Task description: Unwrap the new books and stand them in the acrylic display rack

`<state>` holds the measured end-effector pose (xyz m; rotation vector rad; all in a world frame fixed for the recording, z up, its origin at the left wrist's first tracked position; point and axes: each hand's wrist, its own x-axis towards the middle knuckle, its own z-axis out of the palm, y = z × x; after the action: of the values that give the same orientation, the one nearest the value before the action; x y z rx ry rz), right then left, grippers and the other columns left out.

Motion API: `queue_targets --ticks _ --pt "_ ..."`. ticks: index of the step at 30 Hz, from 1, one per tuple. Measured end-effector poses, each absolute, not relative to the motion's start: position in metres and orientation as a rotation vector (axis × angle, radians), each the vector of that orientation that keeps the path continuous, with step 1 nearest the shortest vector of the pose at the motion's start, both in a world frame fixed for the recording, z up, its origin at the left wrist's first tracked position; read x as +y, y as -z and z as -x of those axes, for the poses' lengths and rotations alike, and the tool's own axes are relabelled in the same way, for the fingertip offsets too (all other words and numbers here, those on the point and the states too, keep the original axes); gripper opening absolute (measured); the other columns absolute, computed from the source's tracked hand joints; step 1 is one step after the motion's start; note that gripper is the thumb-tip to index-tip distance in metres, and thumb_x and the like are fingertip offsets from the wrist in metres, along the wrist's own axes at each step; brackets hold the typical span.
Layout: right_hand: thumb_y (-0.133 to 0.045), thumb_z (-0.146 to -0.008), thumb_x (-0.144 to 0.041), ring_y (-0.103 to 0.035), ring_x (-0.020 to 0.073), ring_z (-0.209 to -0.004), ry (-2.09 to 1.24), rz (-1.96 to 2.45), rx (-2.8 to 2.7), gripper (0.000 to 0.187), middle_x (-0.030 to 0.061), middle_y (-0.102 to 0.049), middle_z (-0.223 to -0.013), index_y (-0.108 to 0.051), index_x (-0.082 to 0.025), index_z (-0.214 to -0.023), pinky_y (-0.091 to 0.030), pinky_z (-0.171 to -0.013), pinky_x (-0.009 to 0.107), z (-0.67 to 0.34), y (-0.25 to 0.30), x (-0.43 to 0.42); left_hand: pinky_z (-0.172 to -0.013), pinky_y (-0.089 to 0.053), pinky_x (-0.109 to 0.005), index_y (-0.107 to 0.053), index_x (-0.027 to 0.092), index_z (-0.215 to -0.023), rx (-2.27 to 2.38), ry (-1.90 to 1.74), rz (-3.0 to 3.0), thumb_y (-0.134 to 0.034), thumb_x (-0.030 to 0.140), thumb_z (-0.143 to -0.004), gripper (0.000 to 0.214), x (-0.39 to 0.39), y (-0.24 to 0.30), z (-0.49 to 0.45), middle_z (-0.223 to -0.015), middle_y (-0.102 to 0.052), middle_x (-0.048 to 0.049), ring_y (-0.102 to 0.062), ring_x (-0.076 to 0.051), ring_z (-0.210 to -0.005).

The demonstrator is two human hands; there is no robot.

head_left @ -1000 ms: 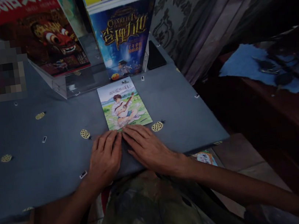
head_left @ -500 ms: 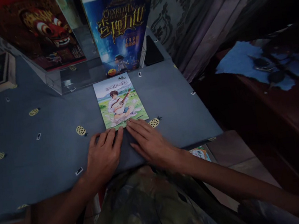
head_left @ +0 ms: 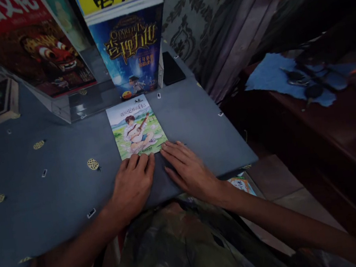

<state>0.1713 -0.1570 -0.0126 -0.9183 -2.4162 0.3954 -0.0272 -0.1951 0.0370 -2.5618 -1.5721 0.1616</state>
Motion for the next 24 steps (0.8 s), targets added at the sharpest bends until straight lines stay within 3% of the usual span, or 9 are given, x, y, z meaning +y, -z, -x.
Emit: queue_targets --ticks 6,10,14,24 --pt "-0.046 -0.098 -0.019 -0.062 0.0299 -0.121 -0.351 0.985 -2.299 0.036 0.0164 -0.067 -0.129 -0.062 -0.014 -0.13 -0.049 -0.109 0.058 -0.175 0.012 -0.157 -0.088 -0.05 -0.041 -0.052 0.013 -0.138 -1.499 -0.135 2.674 -0.044 0.013 -0.097 0.042 -0.18 -0.039 0.023 -0.111 -0.064 -0.0133 -0.058 -0.027 -0.105" --pt "-0.046 -0.097 -0.017 -0.062 0.0291 -0.119 -0.391 0.99 -2.247 0.037 0.0141 -0.069 -0.126 -0.063 -0.018 -0.131 -0.049 -0.107 0.058 -0.174 0.013 -0.157 -0.096 -0.047 -0.04 -0.051 0.014 -0.14 -1.374 -0.104 2.748 -0.043 0.012 -0.097 0.043 -0.165 -0.036 0.016 -0.126 -0.064 -0.013 -0.056 -0.027 -0.118" --pt "-0.047 -0.097 -0.016 -0.063 0.0294 -0.117 -0.379 1.005 -2.214 0.031 0.0135 -0.071 -0.122 -0.068 -0.019 -0.12 -0.054 -0.1 0.055 -0.174 0.011 -0.158 -0.102 -0.044 -0.04 -0.05 0.013 -0.14 -1.375 -0.064 2.768 -0.043 0.011 -0.097 0.043 -0.147 -0.033 0.012 -0.14 -0.059 -0.0122 -0.05 -0.027 -0.132" --pt "-0.048 -0.098 -0.015 -0.063 0.029 -0.115 -0.329 0.975 -2.203 0.027 0.0149 -0.071 -0.121 -0.068 -0.016 -0.115 -0.057 -0.093 0.053 -0.175 0.009 -0.158 -0.102 -0.045 -0.043 -0.05 0.008 -0.138 -1.547 -0.018 2.622 -0.045 0.007 -0.093 0.045 -0.08 -0.029 0.018 -0.142 -0.058 -0.0178 -0.054 -0.028 -0.131"
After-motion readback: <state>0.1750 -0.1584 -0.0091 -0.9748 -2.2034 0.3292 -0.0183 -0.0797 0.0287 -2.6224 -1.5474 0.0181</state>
